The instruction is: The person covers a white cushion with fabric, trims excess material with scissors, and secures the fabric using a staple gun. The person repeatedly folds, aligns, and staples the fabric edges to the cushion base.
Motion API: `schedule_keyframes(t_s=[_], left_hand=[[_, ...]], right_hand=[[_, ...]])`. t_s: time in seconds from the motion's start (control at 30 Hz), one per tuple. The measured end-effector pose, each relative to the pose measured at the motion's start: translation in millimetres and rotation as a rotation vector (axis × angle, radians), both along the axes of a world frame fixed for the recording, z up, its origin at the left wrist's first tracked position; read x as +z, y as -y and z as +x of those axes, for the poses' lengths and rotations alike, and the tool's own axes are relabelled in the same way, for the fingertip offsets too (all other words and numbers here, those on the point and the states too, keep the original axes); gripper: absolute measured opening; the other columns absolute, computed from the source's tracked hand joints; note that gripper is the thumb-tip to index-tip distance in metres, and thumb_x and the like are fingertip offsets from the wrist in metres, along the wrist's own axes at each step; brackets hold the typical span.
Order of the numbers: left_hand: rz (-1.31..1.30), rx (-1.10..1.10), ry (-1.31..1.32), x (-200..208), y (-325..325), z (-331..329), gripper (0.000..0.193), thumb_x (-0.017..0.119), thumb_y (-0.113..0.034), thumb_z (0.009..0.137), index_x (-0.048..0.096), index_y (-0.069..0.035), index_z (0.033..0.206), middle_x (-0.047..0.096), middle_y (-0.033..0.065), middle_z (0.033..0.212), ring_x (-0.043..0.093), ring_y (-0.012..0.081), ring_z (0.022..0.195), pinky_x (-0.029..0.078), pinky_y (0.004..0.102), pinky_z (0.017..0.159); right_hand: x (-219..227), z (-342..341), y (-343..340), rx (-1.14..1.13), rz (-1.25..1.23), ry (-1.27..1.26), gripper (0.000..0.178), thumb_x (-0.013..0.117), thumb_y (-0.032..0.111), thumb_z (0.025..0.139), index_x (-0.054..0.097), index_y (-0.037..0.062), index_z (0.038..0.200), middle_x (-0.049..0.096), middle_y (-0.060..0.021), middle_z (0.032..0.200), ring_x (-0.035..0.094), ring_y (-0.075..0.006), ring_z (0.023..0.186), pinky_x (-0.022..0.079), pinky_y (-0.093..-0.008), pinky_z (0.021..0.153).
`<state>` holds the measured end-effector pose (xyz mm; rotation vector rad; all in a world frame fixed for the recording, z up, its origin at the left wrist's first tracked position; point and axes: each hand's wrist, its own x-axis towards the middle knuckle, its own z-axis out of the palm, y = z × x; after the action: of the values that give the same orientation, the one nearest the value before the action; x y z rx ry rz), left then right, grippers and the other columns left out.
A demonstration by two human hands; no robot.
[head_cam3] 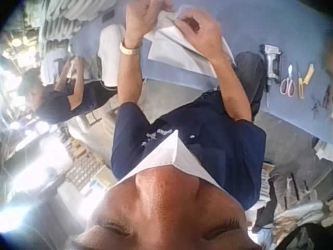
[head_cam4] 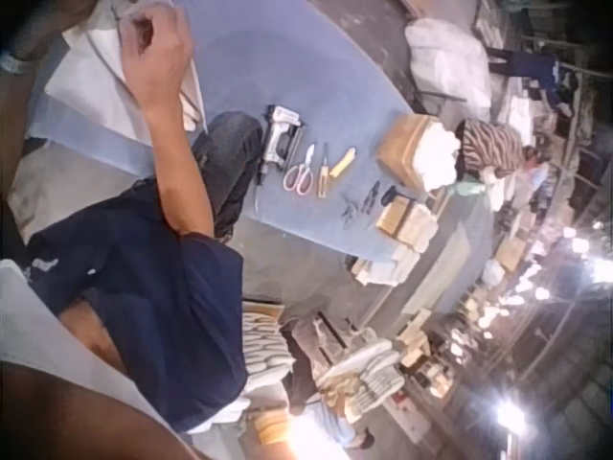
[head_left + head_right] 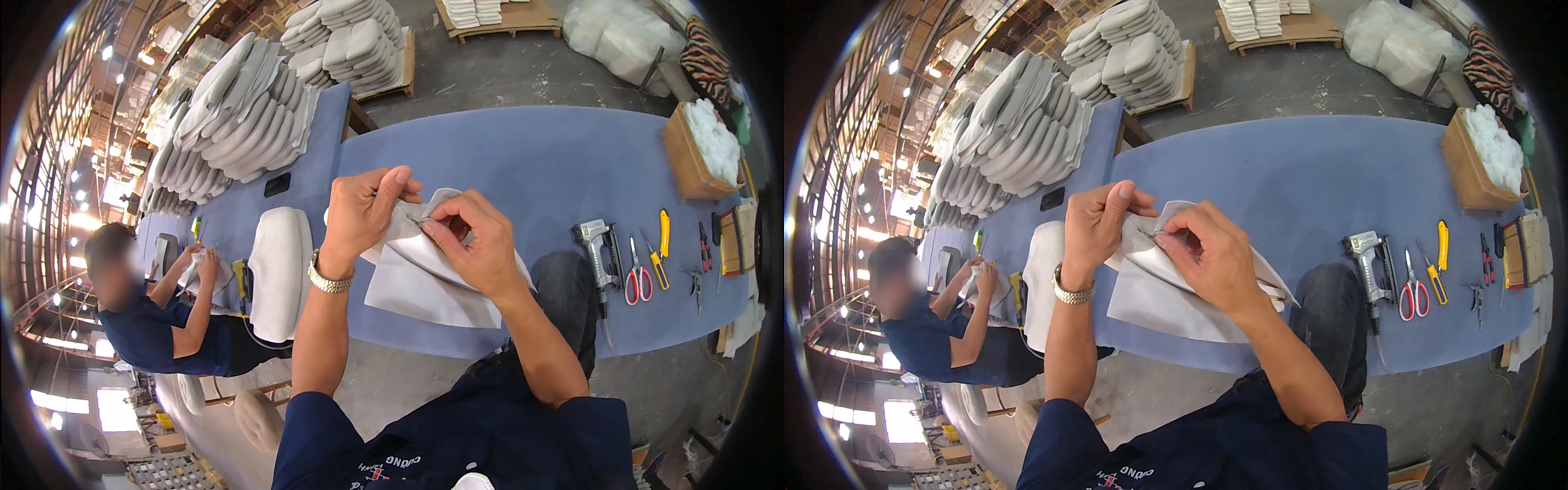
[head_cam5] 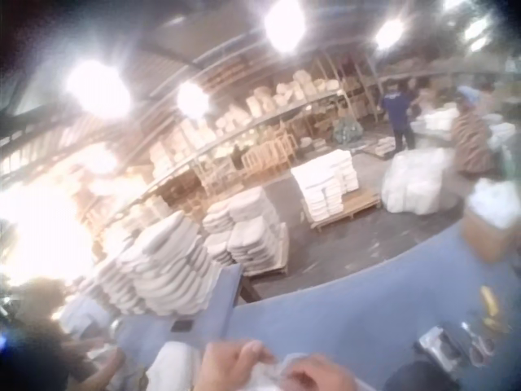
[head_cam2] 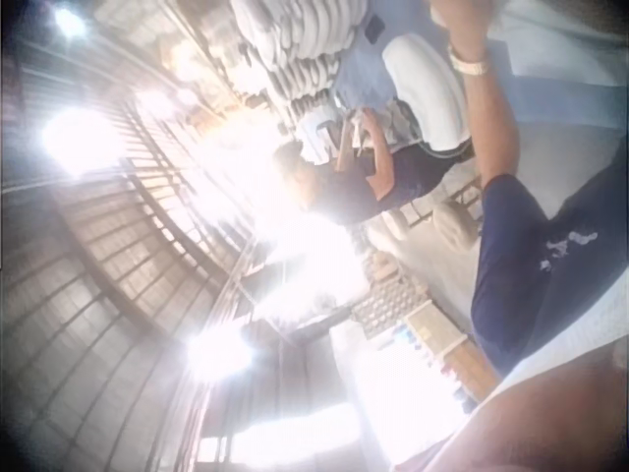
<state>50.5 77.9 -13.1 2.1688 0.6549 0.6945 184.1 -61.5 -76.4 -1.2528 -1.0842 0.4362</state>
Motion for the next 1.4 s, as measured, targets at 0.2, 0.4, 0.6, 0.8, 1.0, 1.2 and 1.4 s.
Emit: schedule_keyframes(t_s=[0.2,0.4,0.6,0.8,1.0,1.2,1.4], left_hand=[[-0.037,-0.024,-0.037,6.2,-2.3,-4.9,0.045,0.057,-0.034,0.11,0.077,0.004,0.098,0.078,0.0105,0.08,0.074,0.0119,0.075,0.054,0.0244,0.065],[-0.083,0.017,0.042,-1.6,-6.5,-10.9,0.044,0.06,-0.034,0.109,0.078,0.003,0.094,0.077,0.0104,0.075,0.072,0.0106,0.07,0.054,0.0249,0.064],[-0.09,0.004,-0.01,-1.7,-24.3,-33.6,0.05,0.058,-0.037,0.109,0.076,0.007,0.093,0.077,0.0118,0.078,0.075,0.0153,0.074,0.056,0.0261,0.067],[0.086,0.187,-0.078,-10.7,-61.2,-19.8,0.06,0.055,-0.053,0.106,0.08,0.0,0.093,0.076,0.0053,0.074,0.067,0.0118,0.074,0.053,0.0305,0.074],[0.273,0.282,-0.373,-13.3,-41.7,-19.5,0.073,0.057,-0.082,0.087,0.084,-0.015,0.096,0.079,0.0048,0.088,0.075,0.028,0.092,0.057,0.0391,0.082],[0.24,0.374,-0.391,-3.5,6.1,-44.8,0.07,0.057,-0.077,0.091,0.08,-0.013,0.075,0.075,0.0095,0.075,0.075,0.0329,0.077,0.059,0.0437,0.073],[0.109,0.494,-0.332,-19.3,33.3,-107.3,0.072,0.045,-0.069,0.102,0.079,-0.012,0.073,0.07,0.0127,0.064,0.069,0.036,0.065,0.056,0.043,0.064]], right_hand=[[-12.0,-2.6,5.5,0.061,0.105,0.079,0.014,0.08,0.007,0.087,0.069,0.0015,0.093,0.066,-0.0086,0.091,0.067,-0.0202,0.075,0.054,-0.0319,0.066],[-21.5,8.2,39.7,0.145,-0.091,0.005,0.008,0.075,0.005,0.09,0.069,0.0022,0.095,0.07,-0.0086,0.086,0.069,-0.0166,0.073,0.055,-0.0286,0.07],[-98.1,67.2,132.5,-0.127,-0.333,-0.294,0.006,0.071,0.003,0.095,0.067,0.001,0.099,0.069,-0.0034,0.086,0.064,-0.0098,0.072,0.055,-0.0269,0.066],[-144.7,83.2,211.6,-0.036,-0.632,-0.386,0.008,0.07,0.007,0.099,0.069,0.0015,0.105,0.071,-0.0057,0.084,0.067,-0.0097,0.074,0.057,-0.0253,0.066],[-159.1,25.6,170.1,0.434,-0.857,-0.122,0.018,0.07,-0.003,0.096,0.066,-0.003,0.114,0.072,-0.0095,0.097,0.071,-0.0148,0.086,0.061,-0.0283,0.078],[-169.7,-61.0,116.5,0.958,-0.836,0.262,0.012,0.075,0.011,0.094,0.07,0.0003,0.098,0.073,-0.0048,0.081,0.07,-0.011,0.074,0.056,-0.0264,0.07],[-270.0,-152.4,136.4,1.485,-0.964,0.397,0.013,0.073,0.021,0.089,0.072,0.0091,0.095,0.077,-0.0116,0.088,0.075,-0.0293,0.081,0.057,-0.0409,0.073]])
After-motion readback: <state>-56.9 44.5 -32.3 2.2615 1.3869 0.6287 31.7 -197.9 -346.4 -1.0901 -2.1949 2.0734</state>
